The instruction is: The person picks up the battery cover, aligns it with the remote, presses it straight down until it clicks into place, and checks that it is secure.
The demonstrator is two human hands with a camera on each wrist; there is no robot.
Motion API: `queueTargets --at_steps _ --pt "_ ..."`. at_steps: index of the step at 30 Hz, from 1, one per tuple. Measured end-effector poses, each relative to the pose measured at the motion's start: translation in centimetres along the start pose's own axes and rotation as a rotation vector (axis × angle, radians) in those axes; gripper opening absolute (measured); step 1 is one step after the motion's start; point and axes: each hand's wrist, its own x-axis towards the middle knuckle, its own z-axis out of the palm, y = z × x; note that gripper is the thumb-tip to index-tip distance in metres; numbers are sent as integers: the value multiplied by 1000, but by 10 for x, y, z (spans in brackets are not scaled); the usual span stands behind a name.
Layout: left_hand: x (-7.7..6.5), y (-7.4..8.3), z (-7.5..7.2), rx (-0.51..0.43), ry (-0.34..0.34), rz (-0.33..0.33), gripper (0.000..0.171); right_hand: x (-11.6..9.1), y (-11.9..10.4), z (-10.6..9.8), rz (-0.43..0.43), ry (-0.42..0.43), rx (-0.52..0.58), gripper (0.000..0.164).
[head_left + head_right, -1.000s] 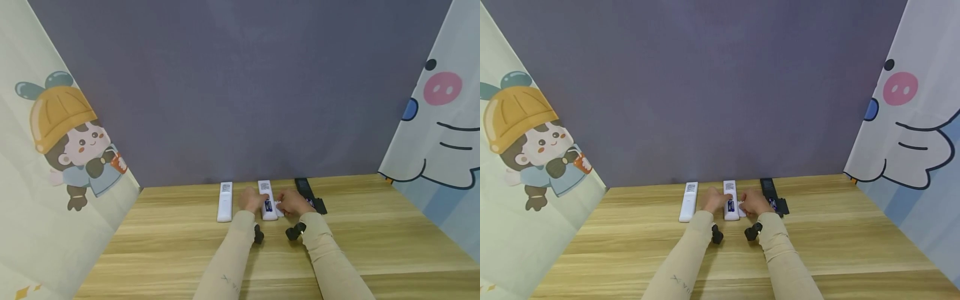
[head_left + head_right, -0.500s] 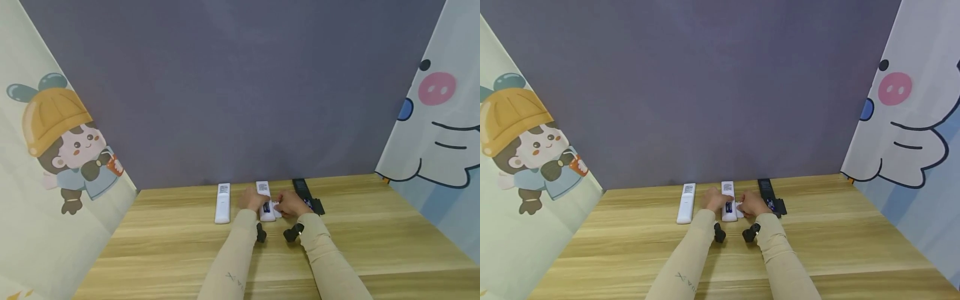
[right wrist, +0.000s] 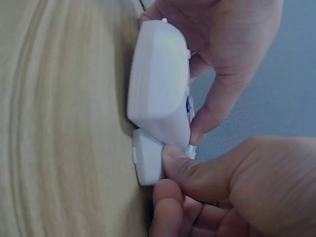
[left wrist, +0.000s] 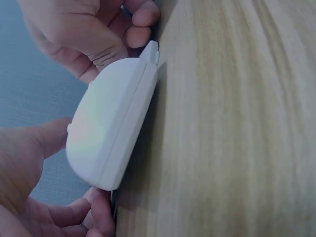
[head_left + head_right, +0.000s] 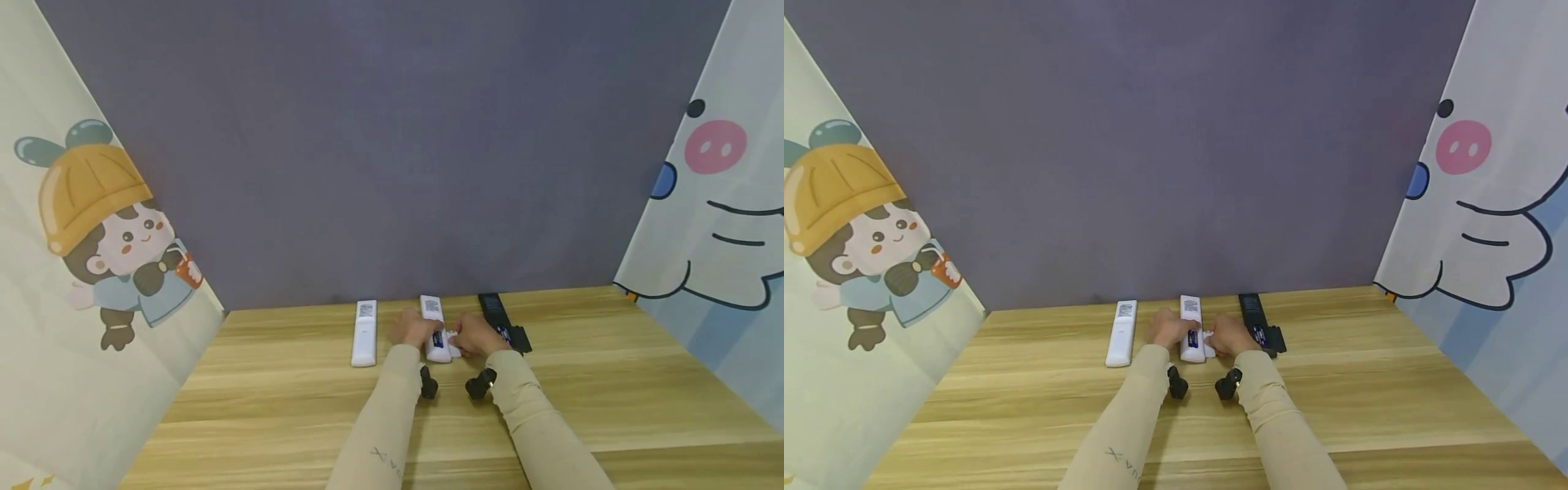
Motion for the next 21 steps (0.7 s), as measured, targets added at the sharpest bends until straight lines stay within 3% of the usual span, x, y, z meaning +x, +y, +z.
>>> queueTargets --at_steps 21 --pt "-4 -3 -2 31 16 22 44 2 -1 3 -30 4 -114 14"
